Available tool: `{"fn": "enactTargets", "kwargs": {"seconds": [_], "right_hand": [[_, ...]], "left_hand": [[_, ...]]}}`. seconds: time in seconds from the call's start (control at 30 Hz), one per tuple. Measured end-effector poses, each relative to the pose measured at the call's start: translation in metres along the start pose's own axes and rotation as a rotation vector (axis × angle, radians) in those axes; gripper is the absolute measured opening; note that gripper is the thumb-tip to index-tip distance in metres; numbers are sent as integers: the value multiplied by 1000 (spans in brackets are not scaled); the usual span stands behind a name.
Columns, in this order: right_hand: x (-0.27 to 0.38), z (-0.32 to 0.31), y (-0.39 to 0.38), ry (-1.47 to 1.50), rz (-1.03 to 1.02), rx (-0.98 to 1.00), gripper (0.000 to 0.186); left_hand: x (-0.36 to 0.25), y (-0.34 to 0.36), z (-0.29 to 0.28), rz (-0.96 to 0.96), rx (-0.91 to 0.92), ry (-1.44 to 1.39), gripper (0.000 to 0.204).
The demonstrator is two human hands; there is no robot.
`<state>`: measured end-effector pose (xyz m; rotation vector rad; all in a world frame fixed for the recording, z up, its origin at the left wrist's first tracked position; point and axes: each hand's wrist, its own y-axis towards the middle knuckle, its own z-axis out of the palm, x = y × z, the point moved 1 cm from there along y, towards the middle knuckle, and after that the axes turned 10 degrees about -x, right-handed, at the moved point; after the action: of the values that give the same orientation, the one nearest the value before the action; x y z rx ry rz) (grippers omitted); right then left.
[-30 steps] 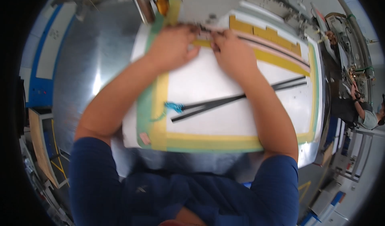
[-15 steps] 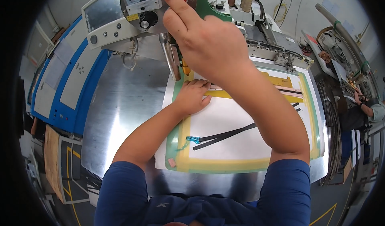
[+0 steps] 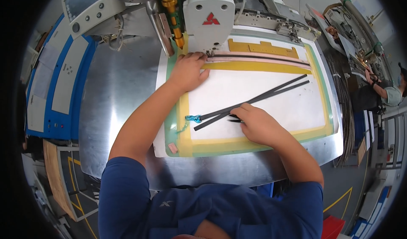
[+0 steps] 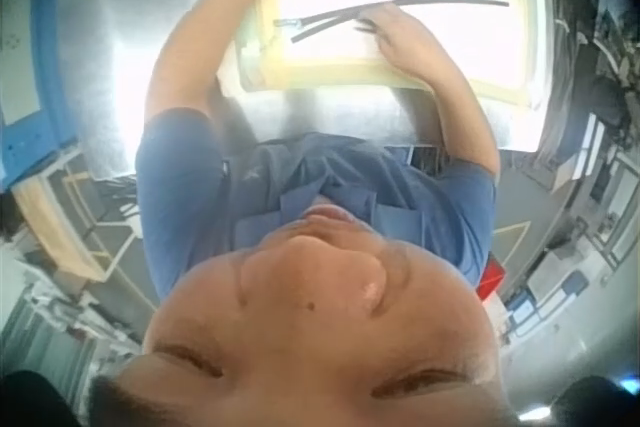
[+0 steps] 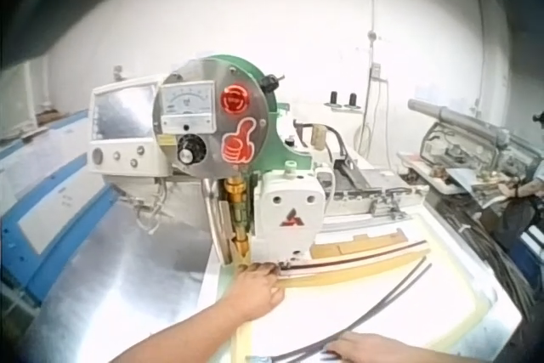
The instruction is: Sew long black zippers onto a template using an industrial sewing machine.
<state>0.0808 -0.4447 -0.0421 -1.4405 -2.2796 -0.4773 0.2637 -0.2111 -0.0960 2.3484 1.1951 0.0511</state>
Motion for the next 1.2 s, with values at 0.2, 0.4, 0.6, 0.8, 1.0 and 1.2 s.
{"fn": "enactTargets", "kwargs": {"seconds": [0.2,0.4,0.6,0.8,1.0,1.2], "right_hand": [[-2,7,-36,80,95,-264,44],[-14,21,-30,-102,-26,-379,44],[-20,25,-32,-19,-128,-458,46],[-22,22,-35,-37,-268,-437,45],[-28,17,-36,-26,-201,-492,39],[-23,21,-35,33,-183,-439,32]], "left_hand": [[-4,-1,0,4,-22,58,50],[-3,-3,5,32,-71,81,52],[0,-25,-11,-18,-44,5,51],[26,-131,-78,-18,84,-78,51],[24,-260,-162,-86,213,27,63],[25,-284,-175,-50,278,89,77]]}}
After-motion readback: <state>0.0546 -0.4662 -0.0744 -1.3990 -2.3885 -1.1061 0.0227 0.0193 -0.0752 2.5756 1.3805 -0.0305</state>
